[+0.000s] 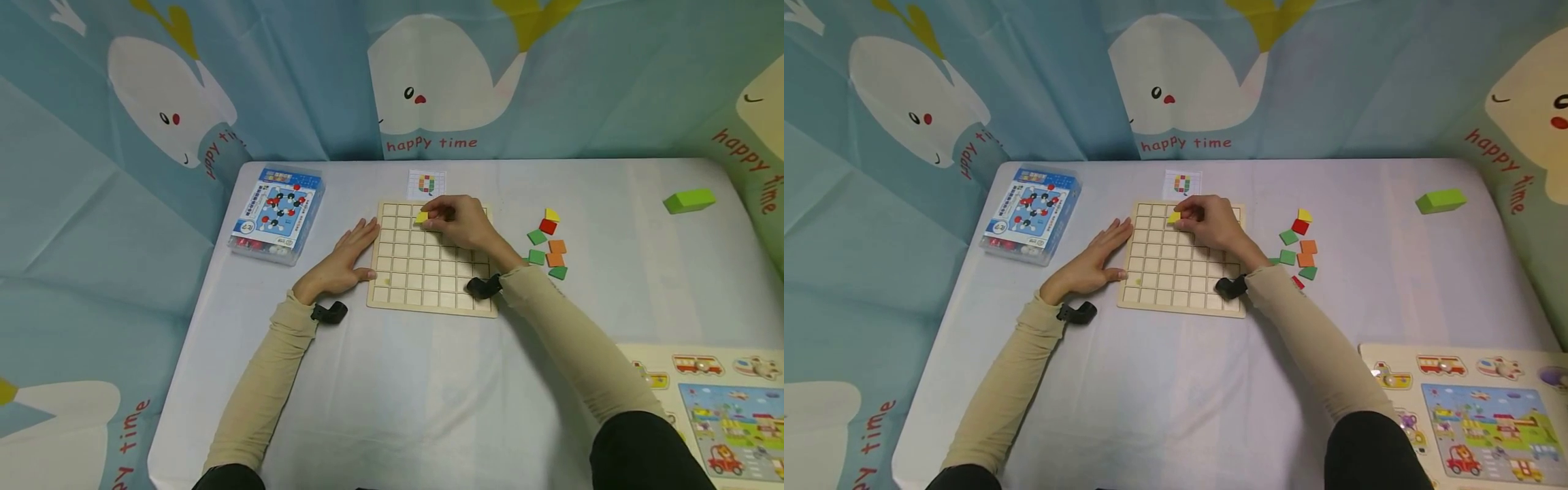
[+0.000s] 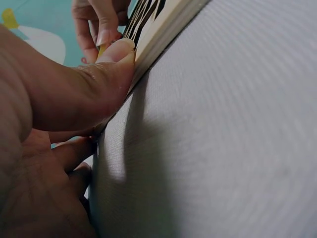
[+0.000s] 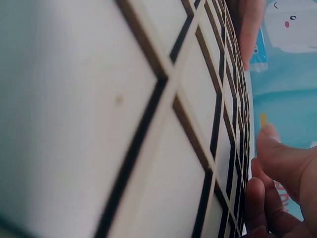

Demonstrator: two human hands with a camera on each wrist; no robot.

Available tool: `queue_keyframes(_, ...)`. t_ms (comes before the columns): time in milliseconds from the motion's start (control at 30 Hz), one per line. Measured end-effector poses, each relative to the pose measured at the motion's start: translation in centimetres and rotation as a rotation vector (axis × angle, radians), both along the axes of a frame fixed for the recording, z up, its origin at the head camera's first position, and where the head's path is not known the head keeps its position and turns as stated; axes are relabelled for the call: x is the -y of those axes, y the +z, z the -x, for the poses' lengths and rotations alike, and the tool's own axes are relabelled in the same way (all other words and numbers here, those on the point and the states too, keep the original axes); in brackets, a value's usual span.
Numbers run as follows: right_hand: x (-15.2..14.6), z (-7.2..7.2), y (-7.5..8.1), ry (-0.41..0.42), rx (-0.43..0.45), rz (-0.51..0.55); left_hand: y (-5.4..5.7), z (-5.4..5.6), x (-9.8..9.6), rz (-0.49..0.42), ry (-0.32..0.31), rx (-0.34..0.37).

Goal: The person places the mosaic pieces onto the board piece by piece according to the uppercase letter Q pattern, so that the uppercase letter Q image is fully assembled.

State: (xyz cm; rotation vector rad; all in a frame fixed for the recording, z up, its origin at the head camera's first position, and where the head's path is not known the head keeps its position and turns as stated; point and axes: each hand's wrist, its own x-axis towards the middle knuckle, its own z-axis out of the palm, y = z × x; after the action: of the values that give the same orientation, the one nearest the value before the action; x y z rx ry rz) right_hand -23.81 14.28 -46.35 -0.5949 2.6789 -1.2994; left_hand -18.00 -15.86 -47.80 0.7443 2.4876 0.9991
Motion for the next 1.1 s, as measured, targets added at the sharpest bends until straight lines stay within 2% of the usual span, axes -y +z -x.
queue_keyframes(533, 0.86, 0.13, 0.4, -0.019, 0.055, -0.082, 0.09, 0.0, -0.01, -0.003, 0.001, -0.006)
queue_keyframes(833, 0.65, 0.21, 0.43, -0.033, 0.093, -0.041, 0.03, 0.1, -0.04, -0.013, 0.003, -0.008)
queue_keyframes(1100, 0.84, -0.08, 0.32, -0.082, 0.108, -0.025, 0.14, -0.03, -0.05, -0.021, 0.005, 0.001)
